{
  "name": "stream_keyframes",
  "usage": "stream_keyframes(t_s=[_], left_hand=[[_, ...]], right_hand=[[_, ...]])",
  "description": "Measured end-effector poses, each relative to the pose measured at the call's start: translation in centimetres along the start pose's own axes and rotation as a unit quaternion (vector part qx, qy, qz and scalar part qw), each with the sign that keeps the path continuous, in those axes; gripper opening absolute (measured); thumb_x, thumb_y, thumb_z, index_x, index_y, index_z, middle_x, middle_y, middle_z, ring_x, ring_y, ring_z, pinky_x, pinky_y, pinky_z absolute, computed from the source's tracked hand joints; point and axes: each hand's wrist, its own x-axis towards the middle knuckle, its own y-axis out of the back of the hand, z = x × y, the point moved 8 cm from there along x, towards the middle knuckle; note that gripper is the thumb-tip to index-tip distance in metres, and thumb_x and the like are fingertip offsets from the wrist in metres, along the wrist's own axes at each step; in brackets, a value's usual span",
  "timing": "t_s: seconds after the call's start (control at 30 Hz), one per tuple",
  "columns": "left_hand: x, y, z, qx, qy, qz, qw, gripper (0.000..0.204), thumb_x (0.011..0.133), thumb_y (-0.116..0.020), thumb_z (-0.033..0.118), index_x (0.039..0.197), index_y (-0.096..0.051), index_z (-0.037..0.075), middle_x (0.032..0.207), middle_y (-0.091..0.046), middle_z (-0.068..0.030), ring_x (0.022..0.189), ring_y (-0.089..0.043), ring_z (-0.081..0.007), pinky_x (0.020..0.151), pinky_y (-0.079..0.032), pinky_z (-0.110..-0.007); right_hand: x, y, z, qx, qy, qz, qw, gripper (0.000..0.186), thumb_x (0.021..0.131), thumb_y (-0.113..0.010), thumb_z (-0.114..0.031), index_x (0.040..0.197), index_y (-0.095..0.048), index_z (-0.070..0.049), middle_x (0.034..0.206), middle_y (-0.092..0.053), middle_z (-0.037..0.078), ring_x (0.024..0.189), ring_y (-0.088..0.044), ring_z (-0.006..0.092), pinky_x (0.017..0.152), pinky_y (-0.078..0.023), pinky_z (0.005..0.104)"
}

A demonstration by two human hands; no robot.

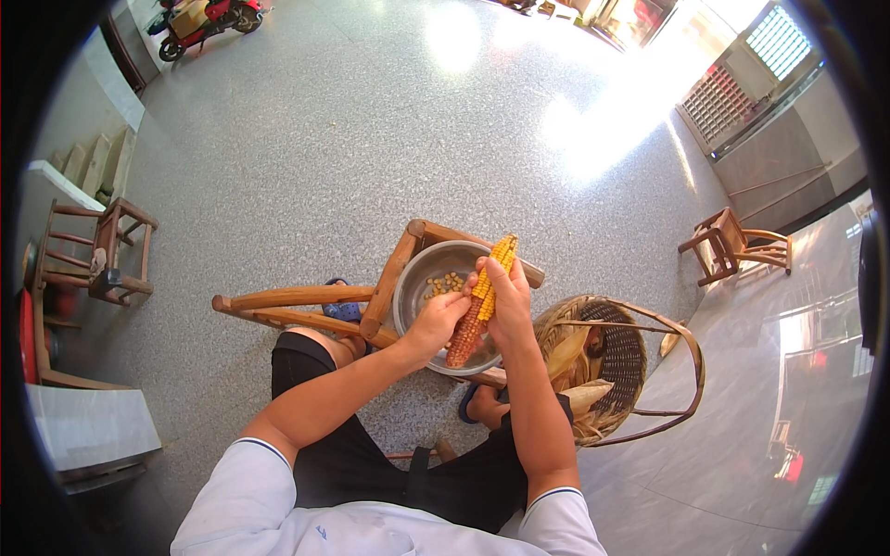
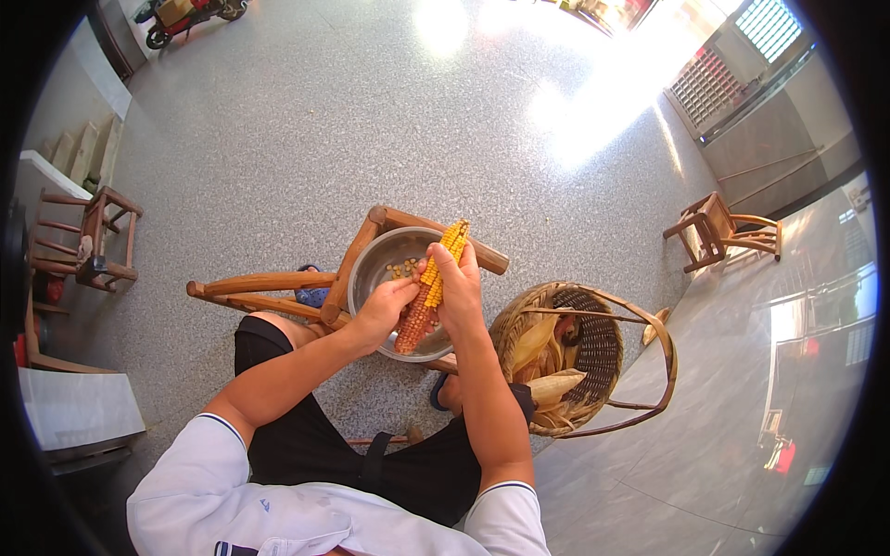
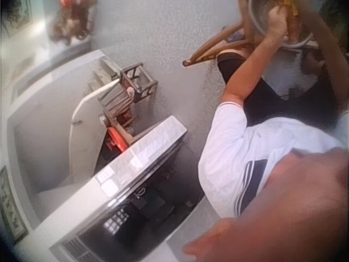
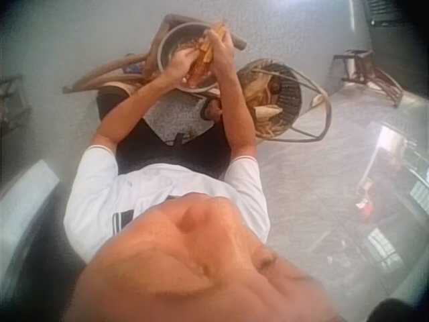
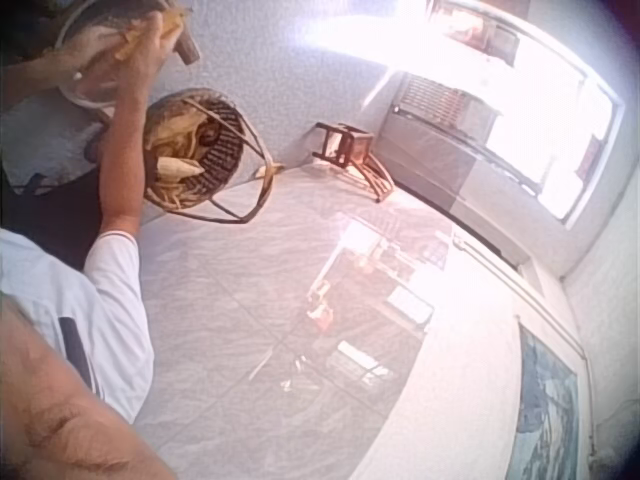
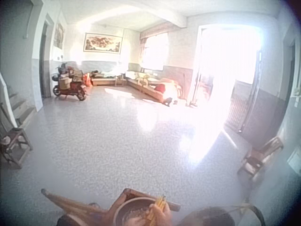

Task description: The person shells an ear of corn by hand, stripping the corn kernels off the cob into a metal bowl.

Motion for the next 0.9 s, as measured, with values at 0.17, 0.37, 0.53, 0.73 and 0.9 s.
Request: stream_keyframes(t_s=[0.17,0.37,0.53,0.73,0.9], left_hand=[[-0.2,0.2,0.1,-0.068,0.01,-0.001,0.998,0.037,0.1,-0.048,0.032,0.109,-0.056,-0.002,0.089,-0.066,-0.011,0.072,-0.067,-0.0167,0.064,-0.057,-0.029],[-0.4,-0.2,0.7,-0.002,0.012,0.024,1.0,0.042,0.096,-0.054,0.041,0.101,-0.059,0.0,0.082,-0.066,-0.008,0.065,-0.066,-0.0147,0.058,-0.055,-0.026],[-0.5,-0.3,0.8,0.006,0.005,0.003,1.0,0.039,0.097,-0.053,0.039,0.103,-0.059,0.001,0.083,-0.067,-0.0075,0.067,-0.066,-0.0142,0.058,-0.055,-0.026],[-0.3,-0.4,0.7,-0.018,0.005,0.003,1.0,0.034,0.1,-0.048,0.032,0.108,-0.056,0.0,0.086,-0.066,-0.0096,0.068,-0.066,-0.0163,0.06,-0.055,-0.028],[-0.4,-0.4,0.7,-0.052,0.017,0.006,0.998,0.032,0.101,-0.037,0.024,0.109,-0.053,-0.002,0.086,-0.065,-0.0129,0.067,-0.066,-0.0189,0.059,-0.056,-0.03]], right_hand=[[-0.2,-0.6,-0.1,-0.049,-0.003,0.0,0.999,0.019,0.096,-0.054,-0.011,0.11,-0.042,-0.006,0.095,-0.055,0.006,0.077,-0.057,0.014,0.065,-0.053,0.0274],[-0.2,-0.9,0.0,-0.048,0.007,0.006,0.999,0.019,0.095,-0.056,-0.012,0.106,-0.041,-0.007,0.088,-0.054,0.005,0.071,-0.058,0.0118,0.059,-0.053,0.025],[-0.3,-0.5,0.0,-0.013,-0.003,0.002,1.0,0.019,0.096,-0.054,-0.012,0.11,-0.042,-0.007,0.092,-0.054,0.006,0.074,-0.057,0.014,0.062,-0.053,0.0275],[0.0,-0.1,0.4,0.016,-0.01,-0.005,1.0,0.02,0.097,-0.051,-0.012,0.114,-0.042,-0.007,0.096,-0.053,0.007,0.077,-0.056,0.0156,0.065,-0.053,0.0299],[0.1,0.5,0.6,0.017,-0.012,0.01,1.0,0.017,0.097,-0.052,-0.012,0.111,-0.043,-0.007,0.095,-0.054,0.007,0.077,-0.057,0.0162,0.065,-0.054,0.0312]])
